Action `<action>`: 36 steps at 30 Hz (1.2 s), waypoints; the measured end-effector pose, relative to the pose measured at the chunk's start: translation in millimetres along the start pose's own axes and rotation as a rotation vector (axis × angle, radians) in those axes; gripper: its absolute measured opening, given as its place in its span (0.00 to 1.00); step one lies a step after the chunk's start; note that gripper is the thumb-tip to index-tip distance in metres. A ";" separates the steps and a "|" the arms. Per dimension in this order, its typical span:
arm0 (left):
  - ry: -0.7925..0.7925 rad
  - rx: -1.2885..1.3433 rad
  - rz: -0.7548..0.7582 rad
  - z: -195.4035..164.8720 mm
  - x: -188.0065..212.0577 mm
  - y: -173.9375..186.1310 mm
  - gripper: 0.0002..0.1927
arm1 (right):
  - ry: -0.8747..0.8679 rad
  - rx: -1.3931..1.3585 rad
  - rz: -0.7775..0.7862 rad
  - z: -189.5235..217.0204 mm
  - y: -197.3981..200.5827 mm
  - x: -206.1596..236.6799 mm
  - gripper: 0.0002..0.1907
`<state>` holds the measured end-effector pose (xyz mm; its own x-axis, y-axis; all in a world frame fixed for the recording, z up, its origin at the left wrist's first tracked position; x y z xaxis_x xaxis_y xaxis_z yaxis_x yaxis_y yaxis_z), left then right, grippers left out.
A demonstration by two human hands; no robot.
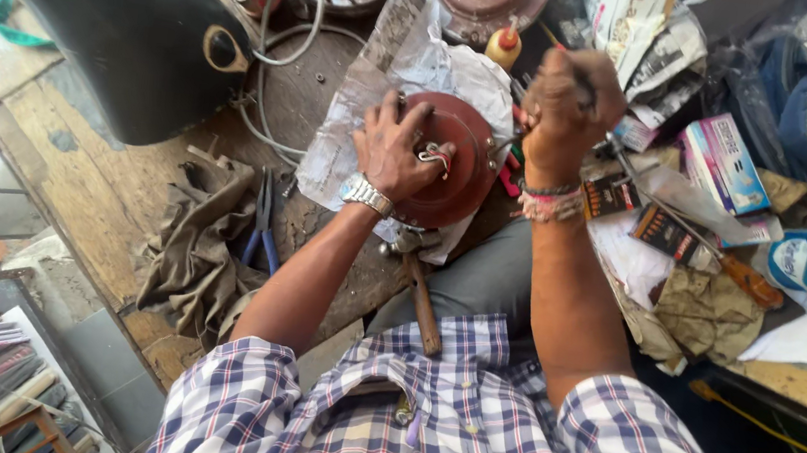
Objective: The person works on a reddish-brown circular electrical component on a cluttered workbench. They use a hammer to tap the component, then use pliers and a screwdriver to adjust internal parts and wires. The person also handles a red and black wire pair at the end.
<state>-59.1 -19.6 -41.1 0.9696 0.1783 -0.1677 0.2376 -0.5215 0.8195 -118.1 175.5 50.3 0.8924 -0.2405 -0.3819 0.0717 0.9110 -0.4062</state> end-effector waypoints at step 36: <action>-0.224 0.477 -0.145 6.0 31.2 4.1 0.12 | -0.366 0.379 -0.356 66.2 193.7 86.4 0.12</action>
<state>-27.5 -21.2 -46.2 0.9015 0.1218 -0.4154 0.3195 -0.8346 0.4487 2.4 353.3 -6.4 0.8746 -0.4814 0.0579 0.4848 0.8679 -0.1079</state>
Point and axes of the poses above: each hand's wrist, its own x-axis away from the middle knuckle, its own y-axis out of the back of the hand, z = x × y, the point moved 4 cm from there along -x, towards the middle knuckle, and after that the axes turned 7 degrees about -z, right-handed, at the moved point
